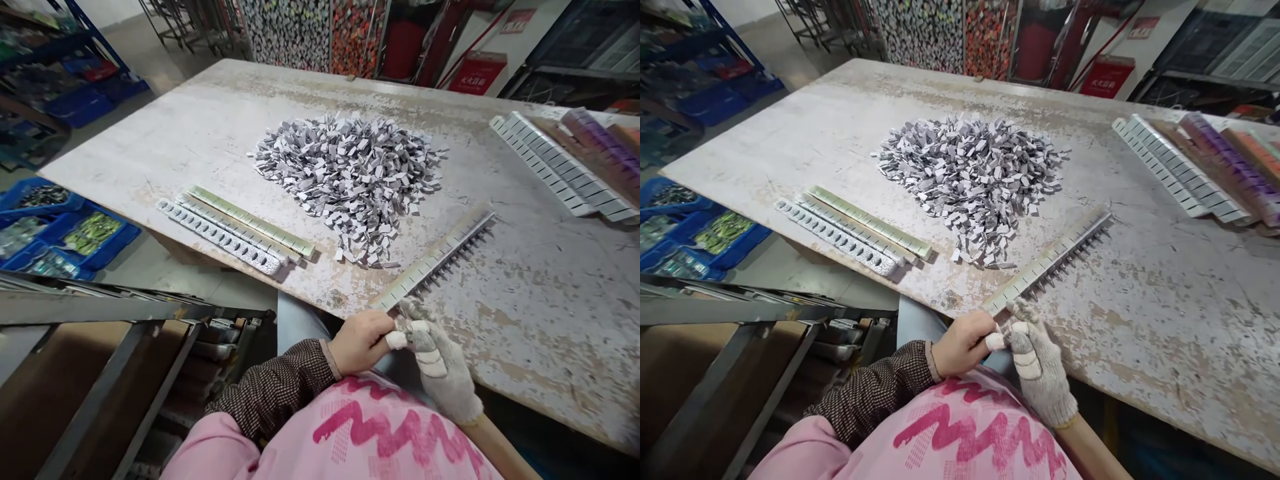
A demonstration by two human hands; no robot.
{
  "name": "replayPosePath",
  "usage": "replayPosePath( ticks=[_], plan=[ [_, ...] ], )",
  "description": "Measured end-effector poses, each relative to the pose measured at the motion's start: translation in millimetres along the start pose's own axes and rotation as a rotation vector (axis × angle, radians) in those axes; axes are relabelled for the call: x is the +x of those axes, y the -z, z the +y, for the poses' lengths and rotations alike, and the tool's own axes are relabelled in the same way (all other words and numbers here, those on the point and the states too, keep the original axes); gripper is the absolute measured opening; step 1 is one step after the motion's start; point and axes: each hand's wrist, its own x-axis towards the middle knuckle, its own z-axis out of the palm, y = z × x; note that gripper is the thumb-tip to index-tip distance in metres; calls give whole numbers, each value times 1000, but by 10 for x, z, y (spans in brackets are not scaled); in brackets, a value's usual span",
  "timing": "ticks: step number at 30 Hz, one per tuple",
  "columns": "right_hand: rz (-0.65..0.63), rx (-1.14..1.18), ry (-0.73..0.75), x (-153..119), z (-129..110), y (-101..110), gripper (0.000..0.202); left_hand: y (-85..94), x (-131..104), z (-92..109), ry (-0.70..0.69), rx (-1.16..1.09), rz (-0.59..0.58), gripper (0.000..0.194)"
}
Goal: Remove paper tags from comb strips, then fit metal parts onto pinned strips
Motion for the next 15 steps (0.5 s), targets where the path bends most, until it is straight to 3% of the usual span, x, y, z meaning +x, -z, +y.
replayPosePath(
  ticks=[6,10,15],
  plan=[
    [251,-438,316,167,167,34,9,-185,49,-311,239,429,61,35],
    [250,-550,420,204,250,-75,15,-238,78,-466,229,407,62,27],
    [268,-591,488,313,239,-238,17,-117,69,-537,268,437,57,17]
  ],
)
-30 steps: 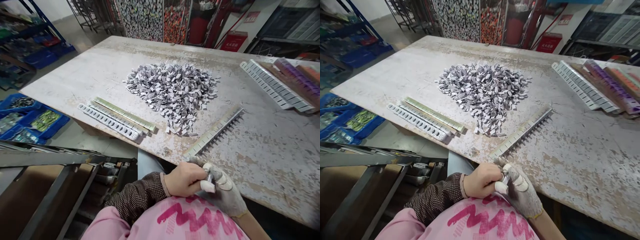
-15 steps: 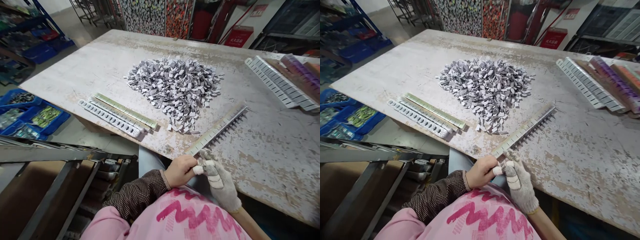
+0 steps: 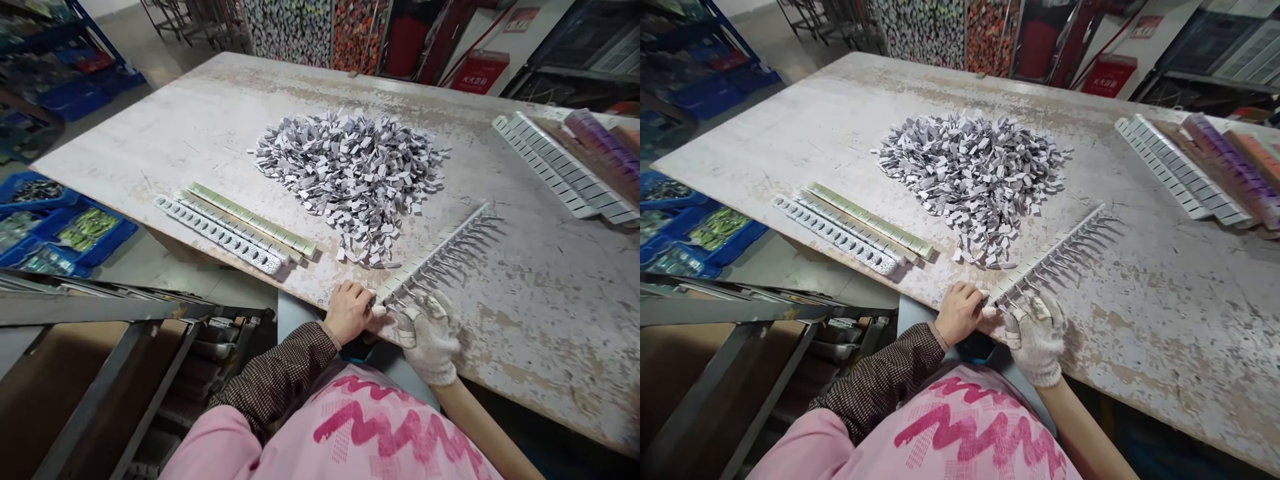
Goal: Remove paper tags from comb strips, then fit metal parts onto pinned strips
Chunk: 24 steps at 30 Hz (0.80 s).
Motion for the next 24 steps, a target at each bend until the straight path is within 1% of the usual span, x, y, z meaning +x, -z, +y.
replayPosePath(
  ticks=[3,5,7,9,13,16,20,24],
  plan=[
    [-17,-13,39,77,-35,-74,16,58,13,-32,65,15,-25,16],
    [-33,-46,52,123,-50,-109,16,64,27,-55,98,3,-49,12],
    [-33,-78,66,169,-55,-132,16,47,39,-80,102,-18,-65,13],
    [-37,-91,94,218,-51,-147,16,23,44,-103,92,-40,-67,15],
    [-122,-66,180,310,-27,-173,15,2,30,-118,57,-58,-59,15],
    [-151,-30,216,341,-9,-228,12,14,27,-117,21,-63,-71,15],
    [-149,14,198,328,11,-326,12,31,51,-144,-8,-97,-95,21],
    [-150,28,193,317,48,-366,13,65,42,-187,-23,-114,-111,23]
  ],
)
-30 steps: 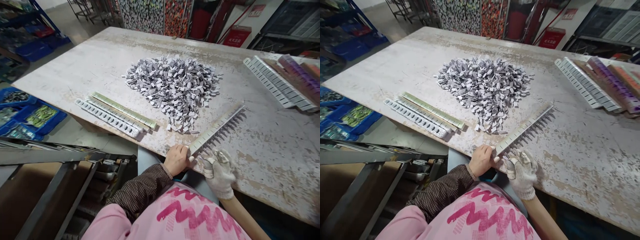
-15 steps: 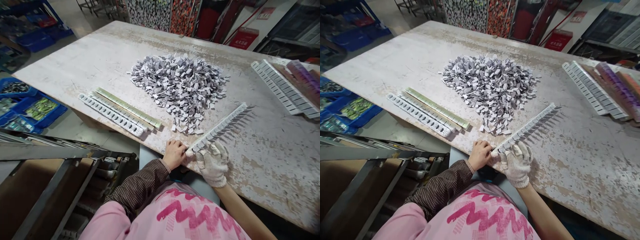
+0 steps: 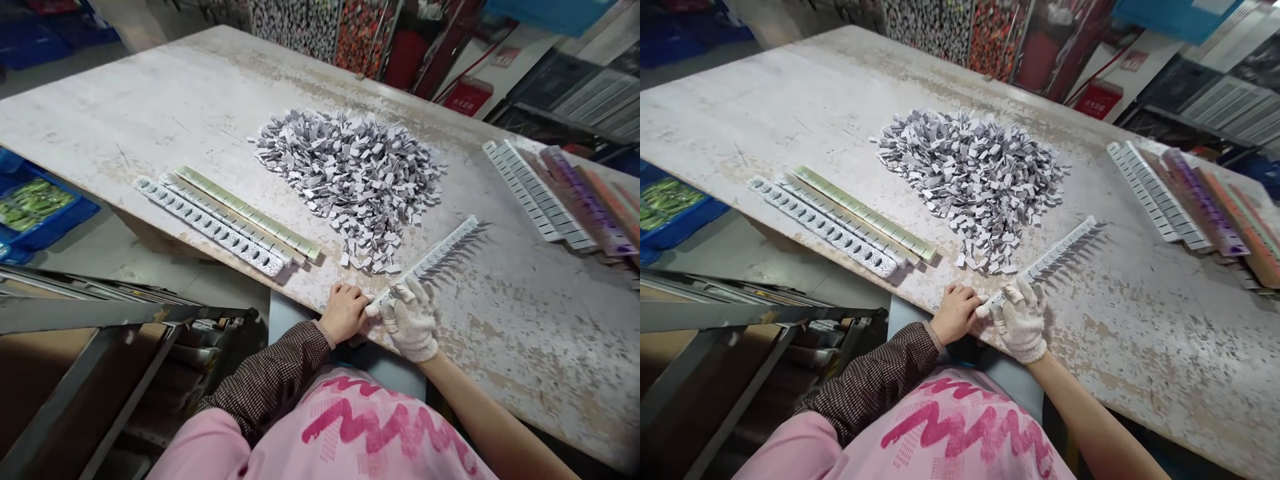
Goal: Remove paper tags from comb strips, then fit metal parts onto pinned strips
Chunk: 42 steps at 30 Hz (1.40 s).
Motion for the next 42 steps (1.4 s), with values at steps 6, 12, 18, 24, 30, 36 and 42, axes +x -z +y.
replayPosePath(
  ticks=[6,12,18,24,30,36,42],
  plan=[
    [-43,28,-14,19,18,-39,21,38,0,80,-5,76,20,49],
    [20,94,-44,45,-14,-79,26,-77,290,150,90,158,21,31],
    [204,280,-275,-50,159,124,34,-34,244,159,176,71,93,21],
    [6,126,-862,-478,730,340,52,261,-293,28,212,-316,133,23],
    [-278,68,-929,-515,1515,278,89,450,-791,-344,342,-820,13,36],
    [-516,227,-710,-16,2032,-53,89,305,-936,-832,558,-1048,62,80],
    [-642,321,-485,142,2105,-25,64,369,-978,-855,723,-988,175,69]
  ],
)
